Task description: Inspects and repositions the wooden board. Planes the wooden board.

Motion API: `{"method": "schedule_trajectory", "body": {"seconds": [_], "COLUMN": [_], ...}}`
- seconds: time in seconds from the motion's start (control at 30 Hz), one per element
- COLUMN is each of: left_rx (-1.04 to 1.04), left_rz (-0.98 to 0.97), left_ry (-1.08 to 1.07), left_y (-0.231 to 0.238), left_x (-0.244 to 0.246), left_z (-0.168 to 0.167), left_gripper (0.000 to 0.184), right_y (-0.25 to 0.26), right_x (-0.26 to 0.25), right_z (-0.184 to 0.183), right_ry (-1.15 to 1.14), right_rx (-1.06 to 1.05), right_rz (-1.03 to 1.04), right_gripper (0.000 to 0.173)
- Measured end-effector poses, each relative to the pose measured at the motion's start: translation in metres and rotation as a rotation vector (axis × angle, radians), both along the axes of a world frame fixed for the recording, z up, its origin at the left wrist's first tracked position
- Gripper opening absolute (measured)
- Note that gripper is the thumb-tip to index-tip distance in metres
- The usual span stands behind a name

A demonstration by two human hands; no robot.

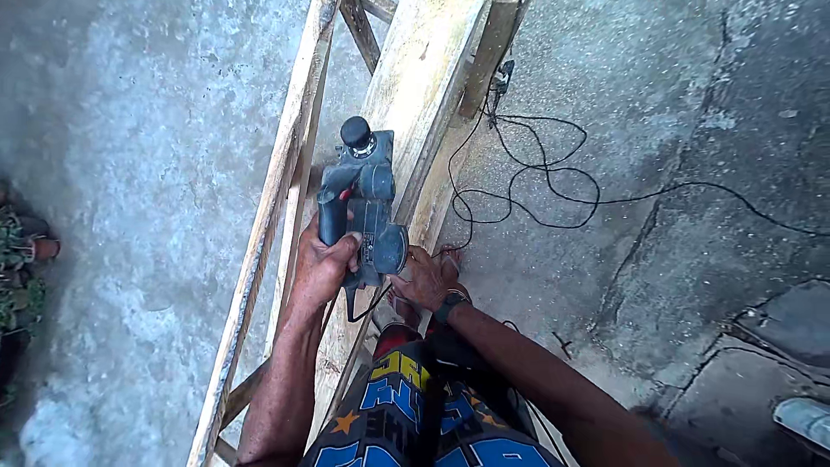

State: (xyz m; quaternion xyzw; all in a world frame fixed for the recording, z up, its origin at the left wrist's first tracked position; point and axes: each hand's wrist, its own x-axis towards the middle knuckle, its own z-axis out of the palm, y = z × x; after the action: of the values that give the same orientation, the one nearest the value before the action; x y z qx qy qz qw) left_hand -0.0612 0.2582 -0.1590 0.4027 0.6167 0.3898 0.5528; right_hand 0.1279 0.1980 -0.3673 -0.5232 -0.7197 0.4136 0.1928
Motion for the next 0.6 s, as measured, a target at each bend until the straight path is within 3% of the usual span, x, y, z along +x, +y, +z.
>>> {"method": "schedule_trajectory", "body": {"seconds": [0.1, 0.2, 0.27, 0.37, 0.43, 0.6], "left_rx": [0.008, -0.017, -0.034, -0.059, -0.079, -0.085], "left_rz": [0.048, 0.072, 0.080, 0.060, 0.057, 0.054], "left_ry": [0.007, -0.021, -0.028, -0.010, -0.008, 0.009], "left_y": [-0.045, -0.087, -0.108, -0.130, -0.137, -0.136], "left_x": [-0.013, -0.019, -0.021, -0.022, -0.023, -0.017], "left_z": [-0.017, -0.032, -0.037, -0.040, -0.043, -0.053], "left_gripper": [0.030, 0.030, 0.031, 0.034, 0.034, 0.033], "right_y": [-0.038, -0.070, -0.077, -0.094, -0.104, -0.102], "right_x": [-0.003, -0.001, 0.006, 0.037, 0.062, 0.102], "right_z": [-0.017, -0.021, -0.026, -0.052, -0.071, -0.072], "right_ry": [-0.009, -0.149, -0.285, -0.366, -0.380, -0.416], "right_rx": [0.114, -0.334, -0.663, -0.878, -0.855, -0.869], "right_rz": [0.125, 0.324, 0.343, 0.255, 0.126, -0.124], "right_gripper": [0.038, 0.041, 0.045, 0.053, 0.051, 0.048]}}
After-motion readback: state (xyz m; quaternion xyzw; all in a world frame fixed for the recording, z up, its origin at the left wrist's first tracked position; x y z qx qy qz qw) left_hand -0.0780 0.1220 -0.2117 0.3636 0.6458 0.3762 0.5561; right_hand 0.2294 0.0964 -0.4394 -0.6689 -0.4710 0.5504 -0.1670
